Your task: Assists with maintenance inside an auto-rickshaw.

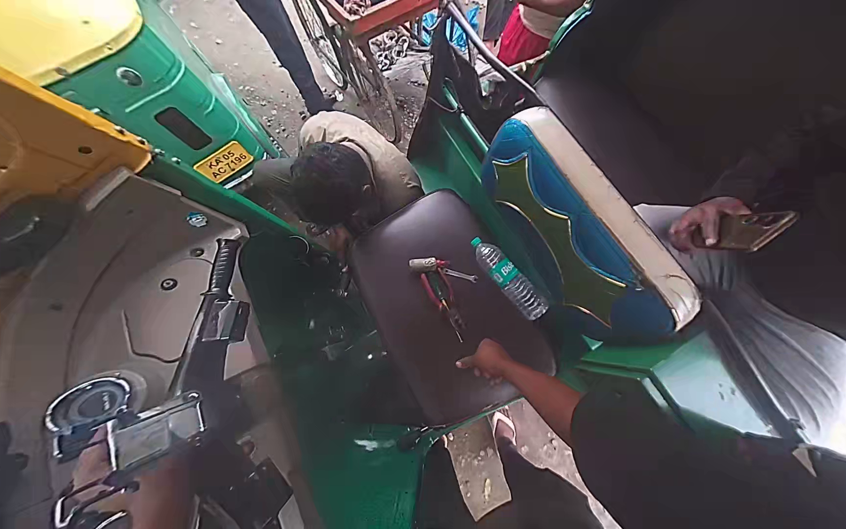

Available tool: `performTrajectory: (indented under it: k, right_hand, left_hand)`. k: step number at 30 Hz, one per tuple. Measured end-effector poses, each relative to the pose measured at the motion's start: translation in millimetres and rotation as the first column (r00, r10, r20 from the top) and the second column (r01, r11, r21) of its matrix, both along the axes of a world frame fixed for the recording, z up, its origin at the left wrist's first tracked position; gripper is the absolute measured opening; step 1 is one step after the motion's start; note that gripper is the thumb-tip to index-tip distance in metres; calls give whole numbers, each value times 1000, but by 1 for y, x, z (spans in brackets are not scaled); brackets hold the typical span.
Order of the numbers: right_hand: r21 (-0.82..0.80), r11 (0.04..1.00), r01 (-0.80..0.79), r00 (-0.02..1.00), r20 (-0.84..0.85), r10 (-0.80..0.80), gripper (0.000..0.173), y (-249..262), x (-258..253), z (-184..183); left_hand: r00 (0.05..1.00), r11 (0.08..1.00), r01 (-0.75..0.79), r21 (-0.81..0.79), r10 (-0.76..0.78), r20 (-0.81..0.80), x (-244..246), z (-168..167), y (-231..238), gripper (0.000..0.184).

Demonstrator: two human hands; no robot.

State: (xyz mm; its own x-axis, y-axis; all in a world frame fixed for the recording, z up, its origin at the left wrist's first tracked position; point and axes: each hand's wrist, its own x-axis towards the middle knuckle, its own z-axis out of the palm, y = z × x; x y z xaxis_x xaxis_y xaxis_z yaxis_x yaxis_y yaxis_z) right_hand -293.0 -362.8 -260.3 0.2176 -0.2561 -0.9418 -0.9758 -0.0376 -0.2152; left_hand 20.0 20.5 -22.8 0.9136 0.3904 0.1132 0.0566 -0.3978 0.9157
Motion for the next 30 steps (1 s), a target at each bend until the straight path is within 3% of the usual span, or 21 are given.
performTrajectory:
  k: [1,3,6,8,10,12,16,18,20,26,30]
  right_hand:
    - [-7,1000,-14,1000,3,14,61,1,4,-2]
    - [-27,999,-32,1000,0,32,61,4,5,-3]
    - [-45,998,-44,999,-7,44,60,6,7,-2]
    - [-48,997,-56,998,-20,55,61,8,9,-4]
    - [-54,996,-68,997,-29,66,61,8,11,-4]
    - [-62,996,-71,997,-40,68,60,9,12,-3]
    - [-69,994,-86,996,-40,83,60,12,13,-5]
    - [-72,994,-79,997,-32,77,60,13,12,-7]
    - [-78,993,-84,996,-32,82,61,14,13,-8]
    - [-77,995,-70,997,-24,69,60,16,12,-12]
    - [-81,995,-61,998,-1,61,61,18,11,-12]
  left_hand:
    - [997,999,-52,-8,52,-65,-6,13,-13,68]
    - [992,992,-119,-34,117,-53,0,6,-10,63]
    - [992,987,19,157,-39,123,22,-45,33,58]
    - [995,960,92,264,-82,-52,17,-31,31,61]
    - [965,903,108,417,5,-262,11,-19,17,77]
    - [955,863,149,482,1,-297,7,-15,13,76]
    - [963,821,237,519,-126,-239,2,-12,17,68]
    - [970,850,240,468,-227,-85,10,-24,26,66]
    - [947,842,229,488,-308,87,24,-38,35,51]
    - [960,833,161,530,-258,113,34,-42,37,39]
    - [986,803,114,585,-164,33,39,-43,41,39]
